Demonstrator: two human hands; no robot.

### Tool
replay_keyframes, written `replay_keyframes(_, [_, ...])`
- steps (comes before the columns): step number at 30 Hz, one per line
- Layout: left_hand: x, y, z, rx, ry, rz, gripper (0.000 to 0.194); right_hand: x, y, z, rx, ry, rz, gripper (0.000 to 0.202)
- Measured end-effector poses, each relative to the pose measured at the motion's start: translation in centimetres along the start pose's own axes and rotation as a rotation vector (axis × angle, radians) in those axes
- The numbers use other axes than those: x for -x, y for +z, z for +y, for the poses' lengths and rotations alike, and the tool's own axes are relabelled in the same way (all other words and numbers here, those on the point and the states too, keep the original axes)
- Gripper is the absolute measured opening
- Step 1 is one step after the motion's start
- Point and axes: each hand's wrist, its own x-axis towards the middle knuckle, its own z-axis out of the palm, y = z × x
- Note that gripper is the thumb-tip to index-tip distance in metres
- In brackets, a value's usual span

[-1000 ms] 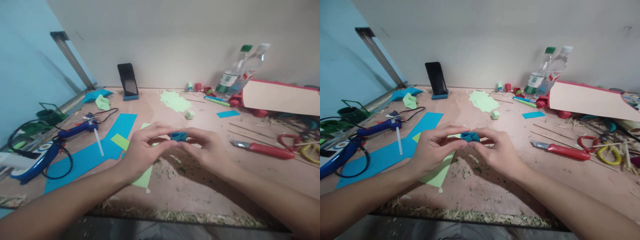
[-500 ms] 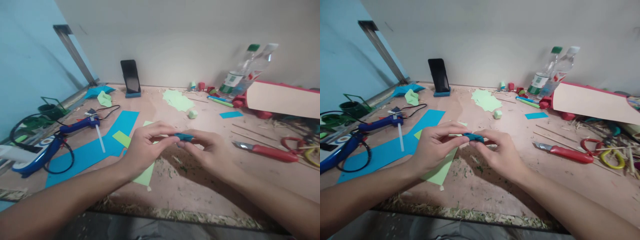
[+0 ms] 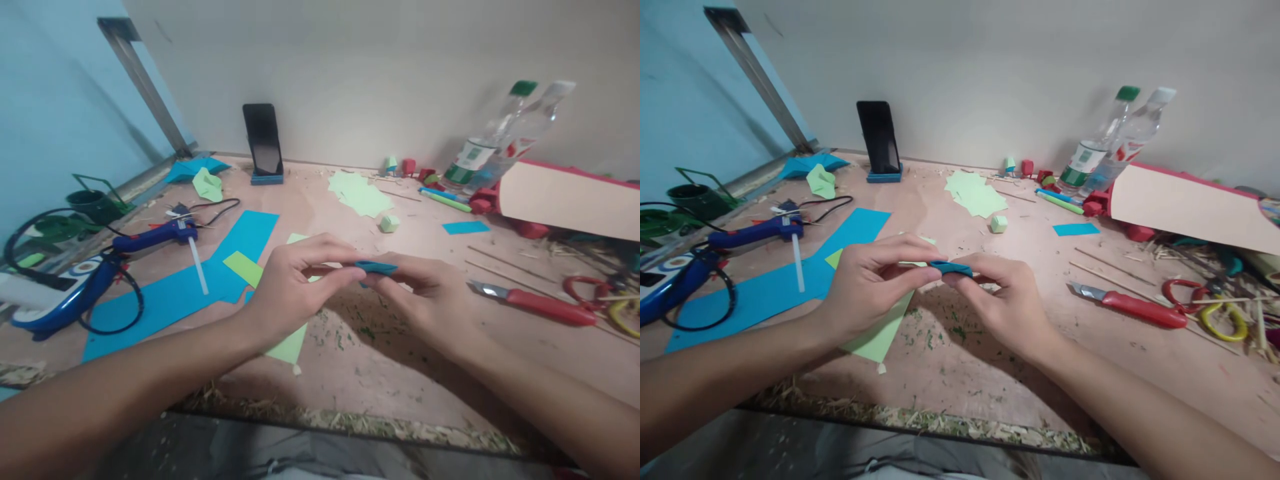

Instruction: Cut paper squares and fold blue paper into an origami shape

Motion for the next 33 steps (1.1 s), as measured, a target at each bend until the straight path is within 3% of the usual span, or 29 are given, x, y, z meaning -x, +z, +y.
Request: replay_keyframes(33, [0.03,-0.10,-0.06,-0.052,0.029,0.018,0.008,0.17,0.17,0.09,0.011,0.000,0.016,0.015])
